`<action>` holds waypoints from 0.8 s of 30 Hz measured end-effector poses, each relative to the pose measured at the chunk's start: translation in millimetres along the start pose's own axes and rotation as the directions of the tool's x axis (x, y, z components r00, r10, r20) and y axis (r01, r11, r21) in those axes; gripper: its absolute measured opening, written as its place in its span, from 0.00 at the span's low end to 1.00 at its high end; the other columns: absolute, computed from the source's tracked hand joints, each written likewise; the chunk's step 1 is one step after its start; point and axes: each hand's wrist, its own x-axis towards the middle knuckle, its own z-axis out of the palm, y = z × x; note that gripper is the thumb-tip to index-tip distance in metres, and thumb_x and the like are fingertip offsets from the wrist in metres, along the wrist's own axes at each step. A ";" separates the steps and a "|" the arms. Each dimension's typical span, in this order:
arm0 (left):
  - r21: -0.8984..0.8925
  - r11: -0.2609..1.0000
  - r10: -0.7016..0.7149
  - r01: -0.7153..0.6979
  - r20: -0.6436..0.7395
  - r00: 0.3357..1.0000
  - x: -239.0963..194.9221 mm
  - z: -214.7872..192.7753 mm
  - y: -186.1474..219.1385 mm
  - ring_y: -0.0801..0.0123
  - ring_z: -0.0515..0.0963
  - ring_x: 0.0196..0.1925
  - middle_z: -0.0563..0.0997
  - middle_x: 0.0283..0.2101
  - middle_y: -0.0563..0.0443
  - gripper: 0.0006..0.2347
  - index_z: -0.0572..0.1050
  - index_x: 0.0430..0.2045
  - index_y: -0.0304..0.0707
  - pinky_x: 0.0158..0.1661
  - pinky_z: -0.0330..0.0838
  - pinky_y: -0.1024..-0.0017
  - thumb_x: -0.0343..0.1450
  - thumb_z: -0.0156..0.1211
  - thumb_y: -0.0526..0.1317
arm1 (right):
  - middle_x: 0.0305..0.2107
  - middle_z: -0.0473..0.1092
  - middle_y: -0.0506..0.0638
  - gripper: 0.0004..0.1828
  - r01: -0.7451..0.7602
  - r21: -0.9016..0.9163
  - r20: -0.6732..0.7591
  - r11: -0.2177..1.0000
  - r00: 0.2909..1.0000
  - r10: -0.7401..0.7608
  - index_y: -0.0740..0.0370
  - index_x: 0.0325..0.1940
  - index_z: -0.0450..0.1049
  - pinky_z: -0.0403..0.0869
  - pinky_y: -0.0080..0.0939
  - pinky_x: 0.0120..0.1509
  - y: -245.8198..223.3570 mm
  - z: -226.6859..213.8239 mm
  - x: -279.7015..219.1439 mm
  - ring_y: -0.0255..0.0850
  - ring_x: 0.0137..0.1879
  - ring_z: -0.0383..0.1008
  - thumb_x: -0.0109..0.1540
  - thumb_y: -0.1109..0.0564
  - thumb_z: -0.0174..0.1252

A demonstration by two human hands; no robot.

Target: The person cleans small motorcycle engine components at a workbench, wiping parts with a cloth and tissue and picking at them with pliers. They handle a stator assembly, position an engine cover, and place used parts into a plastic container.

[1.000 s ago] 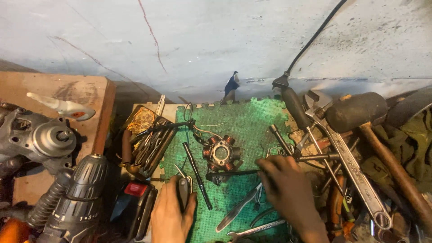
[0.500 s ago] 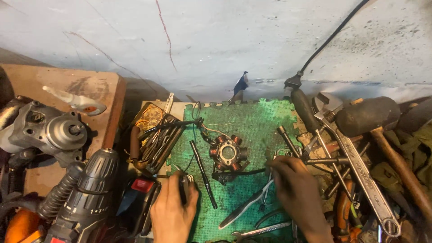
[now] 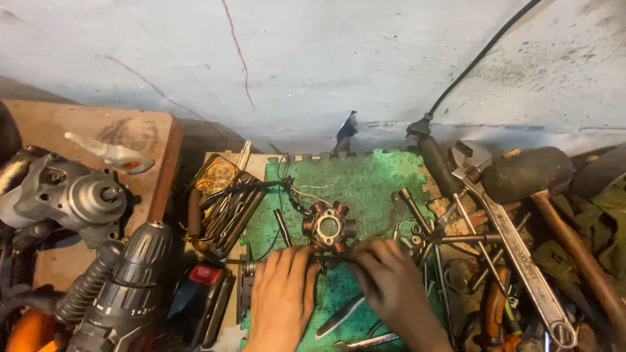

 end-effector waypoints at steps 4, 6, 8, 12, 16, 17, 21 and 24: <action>-0.025 0.999 -0.033 0.032 -0.033 0.999 0.9 -8.3 3.6 0.53 0.76 0.46 0.79 0.44 0.46 0.12 0.77 0.43 0.35 0.44 0.67 0.59 0.68 0.63 0.37 | 0.41 0.75 0.52 0.12 0.052 0.086 -0.004 0.995 0.999 -0.052 0.63 0.43 0.79 0.72 0.47 0.52 -1.9 5.9 -1.2 0.50 0.49 0.74 0.54 0.61 0.65; -0.086 0.996 -0.019 0.013 -0.061 0.998 0.2 -12.6 1.6 0.54 0.77 0.45 0.80 0.43 0.46 0.10 0.78 0.41 0.36 0.44 0.68 0.60 0.67 0.64 0.36 | 0.40 0.75 0.52 0.12 0.045 0.134 0.001 0.990 0.999 -0.046 0.63 0.42 0.79 0.72 0.47 0.52 -3.8 4.4 -1.1 0.50 0.49 0.74 0.54 0.62 0.65; -0.147 0.989 -0.003 -0.011 -0.090 0.996 1.1 -16.2 0.3 0.54 0.78 0.44 0.81 0.42 0.47 0.09 0.79 0.39 0.37 0.44 0.68 0.61 0.67 0.66 0.36 | 0.40 0.76 0.52 0.12 0.035 0.179 0.004 0.983 0.999 -0.036 0.63 0.42 0.78 0.73 0.46 0.52 -4.7 2.2 -2.3 0.50 0.49 0.75 0.54 0.63 0.66; -0.589 0.806 -0.060 0.051 0.005 0.998 5.5 -18.8 3.6 0.62 0.82 0.44 0.82 0.41 0.47 0.09 0.78 0.37 0.32 0.47 0.74 0.70 0.65 0.67 0.30 | 0.38 0.78 0.53 0.12 -0.084 0.420 0.060 0.904 0.996 0.064 0.65 0.42 0.78 0.75 0.44 0.50 -11.1 -2.8 -6.3 0.45 0.48 0.78 0.55 0.65 0.65; -0.775 0.615 -0.125 0.146 0.087 0.988 13.4 -12.2 13.0 0.71 0.80 0.41 0.84 0.40 0.48 0.07 0.79 0.35 0.31 0.44 0.74 0.74 0.66 0.67 0.27 | 0.39 0.80 0.55 0.13 -0.165 0.611 0.046 0.774 0.984 0.173 0.67 0.46 0.78 0.79 0.41 0.48 -8.6 5.5 -14.2 0.41 0.45 0.83 0.57 0.65 0.64; -0.775 0.615 -0.125 0.147 0.088 0.988 14.1 -11.4 14.5 0.71 0.80 0.41 0.84 0.40 0.48 0.07 0.79 0.35 0.31 0.44 0.74 0.74 0.66 0.67 0.27 | 0.39 0.80 0.55 0.13 -0.165 0.612 0.046 0.774 0.984 0.173 0.67 0.46 0.78 0.79 0.41 0.48 -6.3 6.7 -18.5 0.41 0.45 0.83 0.57 0.65 0.64; -0.848 0.504 -0.082 0.161 0.139 0.987 18.6 -6.5 16.7 0.69 0.81 0.44 0.83 0.43 0.47 0.09 0.80 0.39 0.30 0.47 0.76 0.72 0.67 0.66 0.25 | 0.34 0.82 0.57 0.12 -0.288 0.725 0.118 0.626 0.947 0.300 0.70 0.48 0.80 0.80 0.40 0.45 1.4 9.4 -27.5 0.41 0.40 0.83 0.60 0.65 0.62; -0.874 0.468 -0.045 0.133 0.126 0.991 20.2 -7.7 21.5 0.68 0.84 0.44 0.84 0.42 0.47 0.09 0.81 0.38 0.30 0.46 0.79 0.71 0.67 0.65 0.24 | 0.33 0.83 0.58 0.12 -0.319 0.759 0.137 0.568 0.931 0.339 0.72 0.47 0.80 0.81 0.40 0.45 4.0 11.2 -32.4 0.41 0.39 0.83 0.60 0.66 0.60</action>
